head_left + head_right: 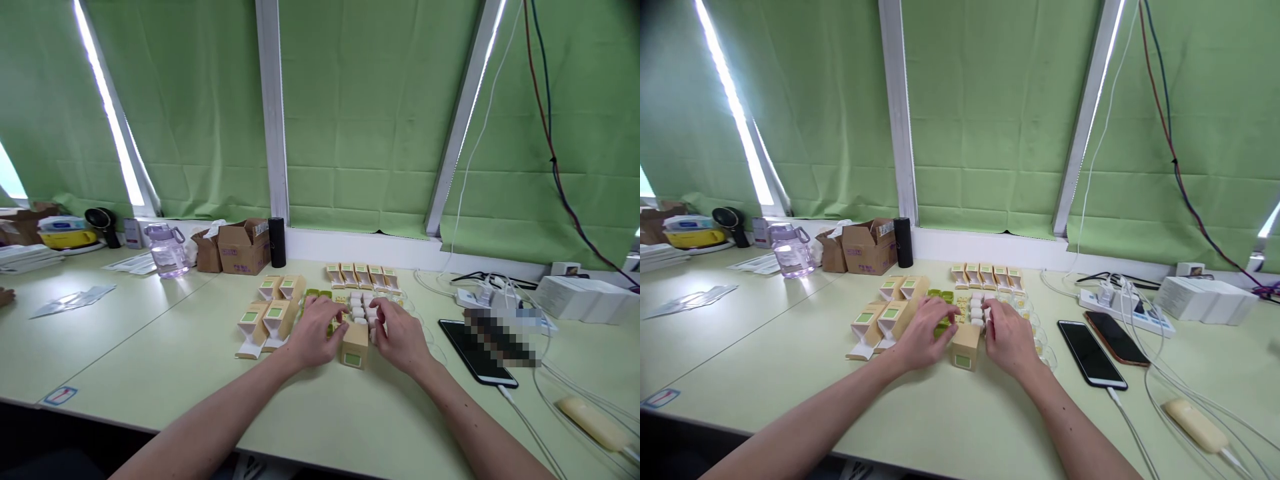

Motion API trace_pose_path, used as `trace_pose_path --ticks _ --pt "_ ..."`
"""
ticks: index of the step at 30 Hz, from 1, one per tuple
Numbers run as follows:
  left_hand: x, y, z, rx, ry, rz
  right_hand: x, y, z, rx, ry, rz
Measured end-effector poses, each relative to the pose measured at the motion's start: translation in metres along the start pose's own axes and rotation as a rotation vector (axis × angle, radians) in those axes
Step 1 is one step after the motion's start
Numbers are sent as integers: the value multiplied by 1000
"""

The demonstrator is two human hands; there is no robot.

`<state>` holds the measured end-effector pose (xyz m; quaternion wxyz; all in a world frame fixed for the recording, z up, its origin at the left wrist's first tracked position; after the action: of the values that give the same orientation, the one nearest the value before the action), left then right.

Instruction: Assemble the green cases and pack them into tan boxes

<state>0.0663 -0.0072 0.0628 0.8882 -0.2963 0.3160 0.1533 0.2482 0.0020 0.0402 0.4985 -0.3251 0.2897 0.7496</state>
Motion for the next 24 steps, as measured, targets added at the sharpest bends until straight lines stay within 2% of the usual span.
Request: trace_pose_path --ticks 7,13,17,20,24 --pt "21 -21 -1 -72 326 30 -5 -1 -1 56 -46 12" --pt "25 -32 2 -37 460 143 -8 0 -1 59 -70 31" --pt "23 -35 9 -46 507 173 -10 -1 -1 69 -83 26" --pt "12 -36 20 -63 506 158 -9 -2 0 59 -84 18" --pt "-22 -21 53 -87 360 187 -8 -2 0 52 -81 22"
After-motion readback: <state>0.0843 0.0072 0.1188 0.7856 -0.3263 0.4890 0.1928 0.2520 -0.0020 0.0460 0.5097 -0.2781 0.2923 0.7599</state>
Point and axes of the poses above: each hand's wrist, its own z-axis towards the middle knuckle, its own x-axis out of the palm, y = z × x, the point moved 8 cm from there along z, towards the middle knuckle, and after that the axes turned 11 degrees about -z, right-handed, at the moved point
